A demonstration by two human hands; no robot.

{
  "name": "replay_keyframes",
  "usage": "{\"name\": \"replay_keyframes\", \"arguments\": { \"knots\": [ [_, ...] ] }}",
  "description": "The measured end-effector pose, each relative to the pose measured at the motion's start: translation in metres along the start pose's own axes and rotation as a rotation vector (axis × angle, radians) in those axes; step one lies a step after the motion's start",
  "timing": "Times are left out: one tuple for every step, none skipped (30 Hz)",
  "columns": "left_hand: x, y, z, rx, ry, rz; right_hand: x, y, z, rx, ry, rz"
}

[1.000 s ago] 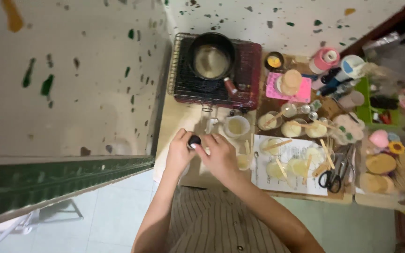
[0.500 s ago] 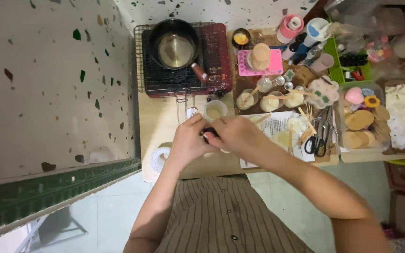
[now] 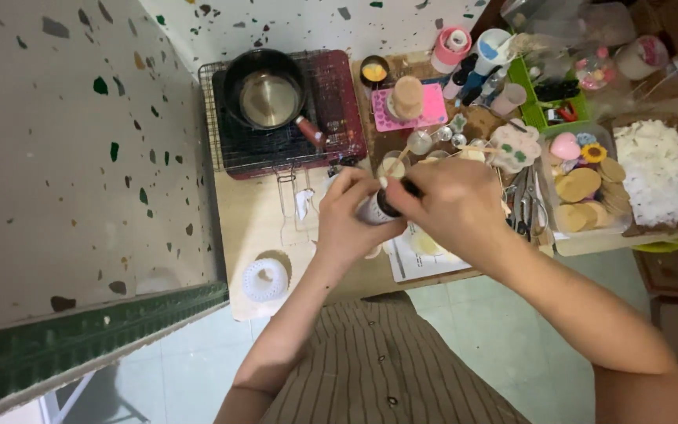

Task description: Adding fragrance oils to melted wax and mixing them before using a heat gun.

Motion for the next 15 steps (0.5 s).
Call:
{"name": "replay_keyframes", "arguments": {
  "knots": [
    [0.001, 0.001, -0.001, 0.027, 0.022, -0.061, 0.006, -0.002, -0.001, 0.035, 0.028, 0.061],
    [0.001, 0.001, 0.001, 0.022, 0.025, -0.063, 0.010, -0.003, -0.001, 0.038, 0.033, 0.057],
    [0.002, 0.003, 0.002, -0.015, 0.020, -0.107, 0.017, -0.001, -0.001, -0.001, 0.086, 0.088],
    [0.002, 0.004, 0.004, -0.052, 0.015, -0.150, 0.023, 0.000, -0.002, -0.040, 0.140, 0.119],
    [0.003, 0.003, 0.006, -0.056, 0.018, -0.156, 0.026, -0.001, -0.002, -0.038, 0.144, 0.112],
    [0.003, 0.005, 0.009, -0.118, -0.002, -0.216, 0.029, -0.001, -0.003, -0.065, 0.131, 0.124],
    [0.003, 0.007, 0.010, -0.184, -0.023, -0.276, 0.032, -0.001, -0.004, -0.092, 0.122, 0.136],
    [0.001, 0.006, 0.014, -0.192, -0.021, -0.282, 0.036, -0.006, -0.002, -0.091, 0.130, 0.129],
    [-0.001, 0.009, 0.017, -0.257, -0.043, -0.332, 0.035, -0.012, 0.002, -0.095, 0.035, 0.188],
    [-0.003, 0.012, 0.020, -0.322, -0.065, -0.380, 0.034, -0.018, 0.005, -0.098, -0.061, 0.247],
    [-0.002, 0.014, 0.020, -0.333, -0.065, -0.388, 0.035, -0.026, 0.006, -0.100, -0.050, 0.239],
    [-0.002, 0.019, 0.018, -0.425, -0.141, -0.532, 0.034, -0.032, 0.007, -0.157, -0.076, 0.248],
    [-0.002, 0.023, 0.018, -0.514, -0.211, -0.674, 0.033, -0.038, 0.010, -0.209, -0.107, 0.255],
    [0.002, 0.023, 0.022, -0.524, -0.205, -0.679, 0.030, -0.049, 0.015, -0.205, -0.101, 0.245],
    [0.006, 0.024, 0.025, -0.567, -0.263, -0.815, 0.024, -0.060, 0.020, -0.237, -0.180, 0.235]
  ]
}}
Point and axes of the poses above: each hand's wrist, its own z-axis towards the middle knuckle, its own y-axis out of the palm, x = y × z, the point moved 4 cm from there along z, towards the middle knuckle, and after that the axes turned 6 degrees about x, right-handed, at the moved point
